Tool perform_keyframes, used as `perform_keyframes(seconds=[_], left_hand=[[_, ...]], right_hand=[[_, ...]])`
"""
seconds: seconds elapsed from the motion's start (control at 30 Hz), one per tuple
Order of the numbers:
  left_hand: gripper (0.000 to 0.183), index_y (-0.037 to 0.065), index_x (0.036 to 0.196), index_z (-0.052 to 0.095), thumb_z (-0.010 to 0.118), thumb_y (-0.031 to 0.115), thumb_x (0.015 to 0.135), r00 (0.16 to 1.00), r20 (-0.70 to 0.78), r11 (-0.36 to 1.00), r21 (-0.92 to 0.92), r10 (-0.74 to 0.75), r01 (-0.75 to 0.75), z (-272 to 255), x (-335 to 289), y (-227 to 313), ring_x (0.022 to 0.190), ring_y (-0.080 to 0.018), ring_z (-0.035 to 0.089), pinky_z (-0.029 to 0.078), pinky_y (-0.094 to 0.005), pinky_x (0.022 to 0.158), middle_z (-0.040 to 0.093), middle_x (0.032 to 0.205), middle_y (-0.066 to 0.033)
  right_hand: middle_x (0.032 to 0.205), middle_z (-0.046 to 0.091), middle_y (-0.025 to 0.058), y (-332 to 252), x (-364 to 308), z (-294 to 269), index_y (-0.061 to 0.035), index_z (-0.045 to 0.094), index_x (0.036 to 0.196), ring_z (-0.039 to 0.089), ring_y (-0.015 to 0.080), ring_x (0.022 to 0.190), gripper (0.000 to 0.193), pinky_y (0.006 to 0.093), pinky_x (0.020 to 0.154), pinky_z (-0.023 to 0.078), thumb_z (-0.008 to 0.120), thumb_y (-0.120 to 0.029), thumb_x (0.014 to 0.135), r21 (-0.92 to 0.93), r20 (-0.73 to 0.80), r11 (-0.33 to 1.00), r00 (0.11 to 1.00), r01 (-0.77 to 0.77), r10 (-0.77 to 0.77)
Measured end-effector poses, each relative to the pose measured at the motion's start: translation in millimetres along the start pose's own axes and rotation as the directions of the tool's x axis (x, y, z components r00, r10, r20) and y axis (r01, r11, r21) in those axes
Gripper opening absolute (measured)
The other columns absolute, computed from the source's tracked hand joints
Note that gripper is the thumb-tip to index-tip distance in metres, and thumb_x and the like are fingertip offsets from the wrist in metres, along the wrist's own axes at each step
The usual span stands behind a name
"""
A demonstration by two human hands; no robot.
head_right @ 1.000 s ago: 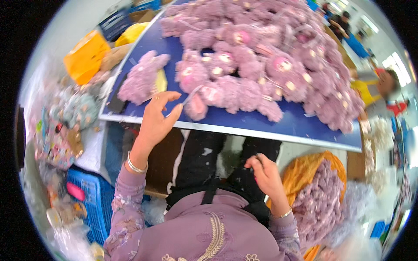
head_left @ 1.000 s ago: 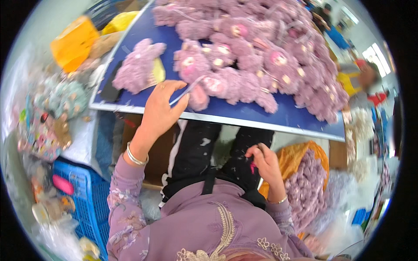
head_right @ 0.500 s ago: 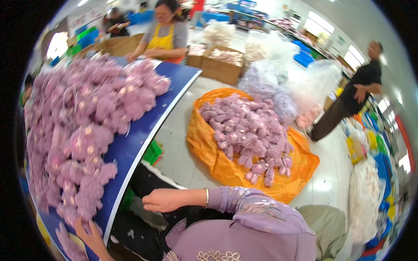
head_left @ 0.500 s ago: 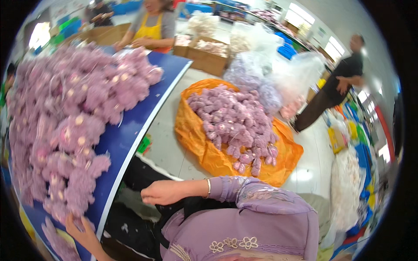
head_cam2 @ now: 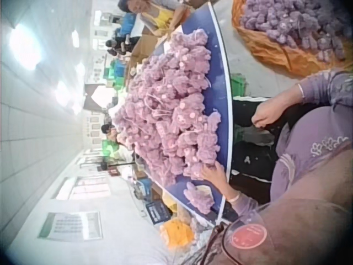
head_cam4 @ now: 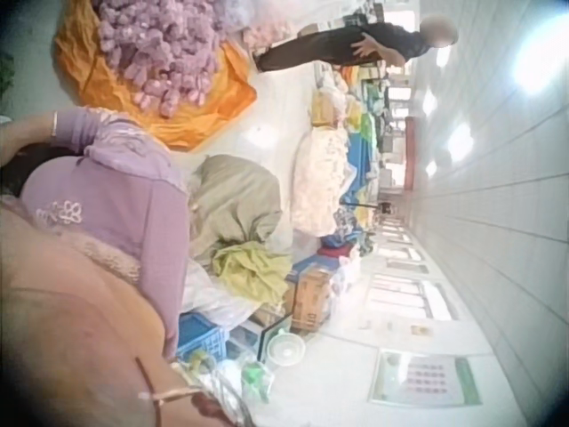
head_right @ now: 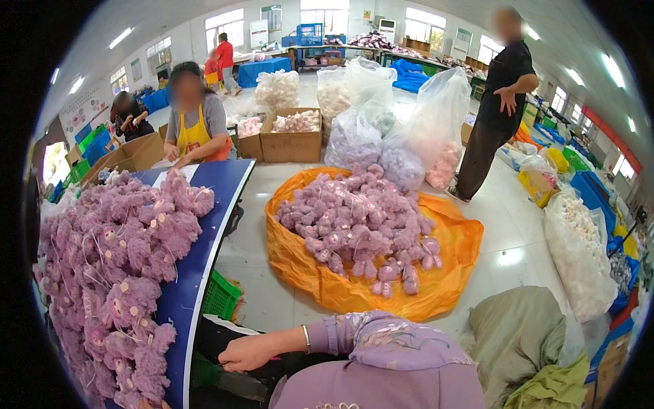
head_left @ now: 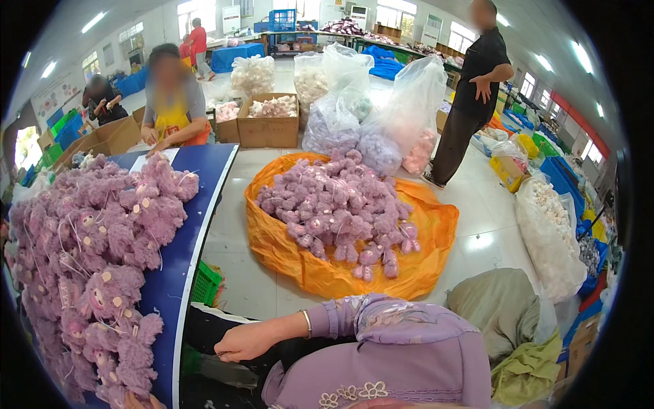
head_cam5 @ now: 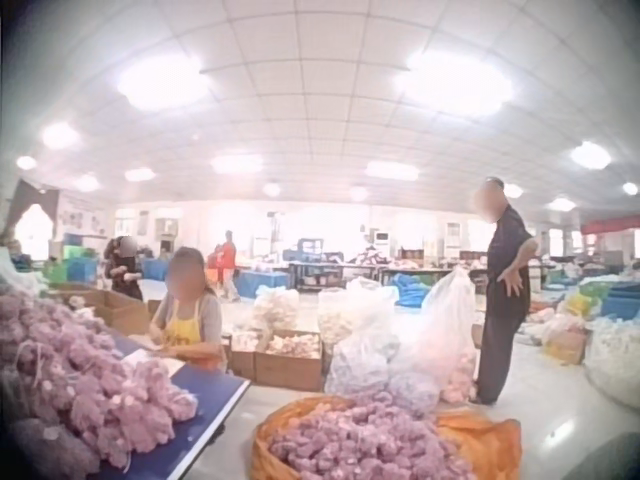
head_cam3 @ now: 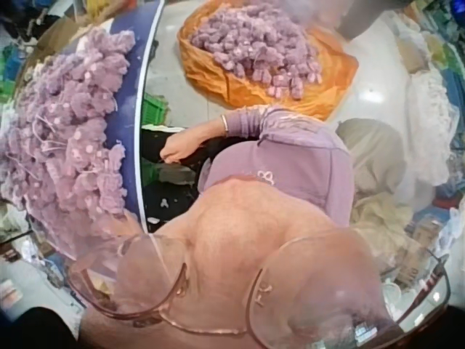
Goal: The person trims excess threads and strings from purple plush bunny toys using scissors. They pick up each toy, cut the loose threads, and place the finished items into a yellow sack. The work is performed at a blue table in a factory setting with other workers visible in the background.
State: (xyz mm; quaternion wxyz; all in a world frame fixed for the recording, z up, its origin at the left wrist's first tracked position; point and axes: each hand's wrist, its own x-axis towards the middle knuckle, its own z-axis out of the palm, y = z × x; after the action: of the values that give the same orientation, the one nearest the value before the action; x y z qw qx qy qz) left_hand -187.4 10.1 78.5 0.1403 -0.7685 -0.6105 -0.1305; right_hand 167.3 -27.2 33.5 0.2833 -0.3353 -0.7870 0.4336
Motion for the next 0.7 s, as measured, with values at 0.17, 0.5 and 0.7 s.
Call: perform_keyframes(seconds=[0.17,0.5,0.7], left_hand=[[0.055,-0.002,0.127,0.051,0.063,0.030,0.085,0.998,-0.045,0.998,-0.045,0.035,-0.037,-7,-5,0,0.116,-0.0394,0.052,0.035,-0.0454,0.105,0.053,0.129,-0.0223],[0.057,0.000,0.130,0.049,0.063,0.033,0.086,0.989,-0.145,0.937,-0.348,-0.031,-0.022,-5,-35,-40,0.114,-0.0391,0.053,0.037,-0.0457,0.103,0.052,0.131,-0.0219],[0.035,-0.001,0.117,0.055,0.061,0.011,0.084,0.958,-0.101,0.839,-0.513,-0.267,0.180,40,-39,-45,0.121,-0.0341,0.044,0.031,-0.0418,0.105,0.051,0.125,-0.0183]], right_hand=[[0.071,0.063,0.0152,-15,0,3,0.0034,0.055,0.084,0.062,0.0311,0.068,0.028,0.0399,0.064,0.048,0.045,-0.021,0.094,-0.021,0.011,1.000,1.000,0.013,-0.013],[0.075,0.062,0.0173,-18,9,7,0.0001,0.054,0.091,0.062,0.0334,0.072,0.028,0.0410,0.066,0.047,0.045,-0.026,0.096,-0.043,0.087,0.997,0.994,0.062,-0.058],[0.085,0.063,0.0200,-12,4,-1,-0.0023,0.058,0.100,0.061,0.0367,0.080,0.027,0.0424,0.072,0.047,0.046,-0.026,0.096,-0.040,0.002,0.999,1.000,-0.008,0.008]])
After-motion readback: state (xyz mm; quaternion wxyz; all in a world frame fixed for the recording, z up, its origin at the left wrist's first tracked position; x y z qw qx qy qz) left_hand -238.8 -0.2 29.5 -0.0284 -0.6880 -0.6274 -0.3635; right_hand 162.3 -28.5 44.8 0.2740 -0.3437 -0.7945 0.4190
